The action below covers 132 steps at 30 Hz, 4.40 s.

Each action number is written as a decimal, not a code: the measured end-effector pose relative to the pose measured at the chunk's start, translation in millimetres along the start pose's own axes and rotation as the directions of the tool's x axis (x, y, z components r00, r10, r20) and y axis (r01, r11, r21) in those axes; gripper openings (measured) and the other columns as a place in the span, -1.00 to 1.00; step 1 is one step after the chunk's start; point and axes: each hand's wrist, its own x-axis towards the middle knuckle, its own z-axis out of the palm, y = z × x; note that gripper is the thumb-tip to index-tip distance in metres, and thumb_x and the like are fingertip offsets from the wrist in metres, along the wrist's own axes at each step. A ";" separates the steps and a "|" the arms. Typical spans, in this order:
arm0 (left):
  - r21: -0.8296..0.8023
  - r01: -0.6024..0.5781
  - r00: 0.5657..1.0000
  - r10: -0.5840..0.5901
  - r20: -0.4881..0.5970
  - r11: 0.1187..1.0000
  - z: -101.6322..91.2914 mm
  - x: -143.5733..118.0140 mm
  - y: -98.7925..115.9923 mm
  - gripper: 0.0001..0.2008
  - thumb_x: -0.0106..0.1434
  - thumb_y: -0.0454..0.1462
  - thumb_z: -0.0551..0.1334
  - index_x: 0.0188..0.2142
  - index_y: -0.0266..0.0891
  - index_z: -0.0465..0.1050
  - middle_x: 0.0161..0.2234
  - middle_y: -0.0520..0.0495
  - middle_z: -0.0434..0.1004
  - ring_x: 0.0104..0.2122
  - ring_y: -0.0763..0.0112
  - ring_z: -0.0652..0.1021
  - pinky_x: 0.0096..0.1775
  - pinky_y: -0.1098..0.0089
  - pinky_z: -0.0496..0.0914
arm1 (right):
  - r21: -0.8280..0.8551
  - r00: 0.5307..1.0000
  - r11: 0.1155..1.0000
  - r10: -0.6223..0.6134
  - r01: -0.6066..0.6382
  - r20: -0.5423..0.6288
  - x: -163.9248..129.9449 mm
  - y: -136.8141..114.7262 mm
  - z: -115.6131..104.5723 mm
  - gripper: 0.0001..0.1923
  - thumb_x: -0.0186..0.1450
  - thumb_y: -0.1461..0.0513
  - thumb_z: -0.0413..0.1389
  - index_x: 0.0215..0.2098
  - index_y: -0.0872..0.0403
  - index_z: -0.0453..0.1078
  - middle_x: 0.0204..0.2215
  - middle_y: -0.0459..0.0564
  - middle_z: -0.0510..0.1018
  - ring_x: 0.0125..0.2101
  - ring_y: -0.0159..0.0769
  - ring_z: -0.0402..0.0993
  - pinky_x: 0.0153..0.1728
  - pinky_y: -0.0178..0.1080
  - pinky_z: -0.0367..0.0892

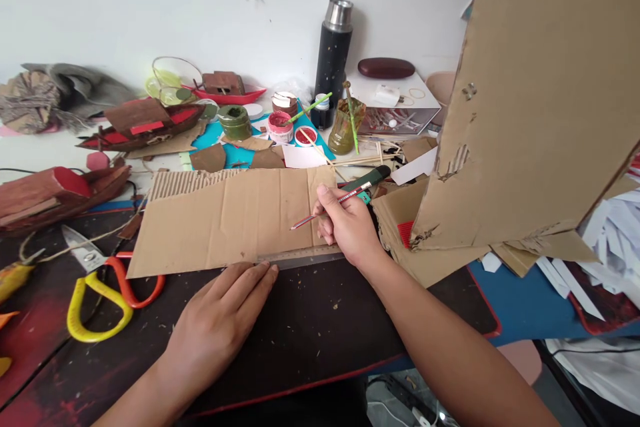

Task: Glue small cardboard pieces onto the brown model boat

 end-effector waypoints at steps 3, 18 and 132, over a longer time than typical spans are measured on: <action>-0.013 0.003 1.000 -0.003 0.008 1.000 -0.4 0.4 0.4 -0.59 0.63 -0.43 0.12 0.34 -0.34 0.57 0.09 -0.23 0.78 0.06 0.10 0.69 0.06 0.19 0.61 | 0.001 1.000 1.000 0.000 0.000 -0.002 -0.9 -0.2 0.1 -0.26 0.33 -0.46 0.33 -0.46 -0.02 0.42 -0.77 -0.33 0.25 -0.78 -0.46 0.19 -0.67 -0.31 0.12; -0.040 0.044 0.999 -0.044 -0.004 0.998 -0.9 0.2 0.5 -0.60 0.63 -0.44 0.14 0.34 -0.33 0.56 0.06 -0.20 0.77 0.04 0.13 0.70 0.07 0.18 0.64 | -0.014 1.000 1.000 0.023 -0.023 0.012 -4.4 -4.9 2.3 -0.25 0.32 -0.47 0.31 -0.47 -0.03 0.41 -0.77 -0.32 0.24 -0.77 -0.45 0.18 -0.68 -0.32 0.19; -0.109 0.075 0.995 -0.082 -0.055 0.991 4.1 6.4 -3.1 -0.68 0.63 -0.45 0.14 0.20 -0.31 0.62 -0.01 -0.15 0.76 -0.01 0.17 0.69 0.08 0.23 0.62 | -0.210 0.997 0.977 -0.006 0.021 0.071 -13.2 7.3 -0.7 -0.24 0.45 -0.47 0.19 -0.46 -0.04 0.41 -0.75 -0.28 0.25 -0.75 -0.41 0.17 -0.67 -0.30 0.13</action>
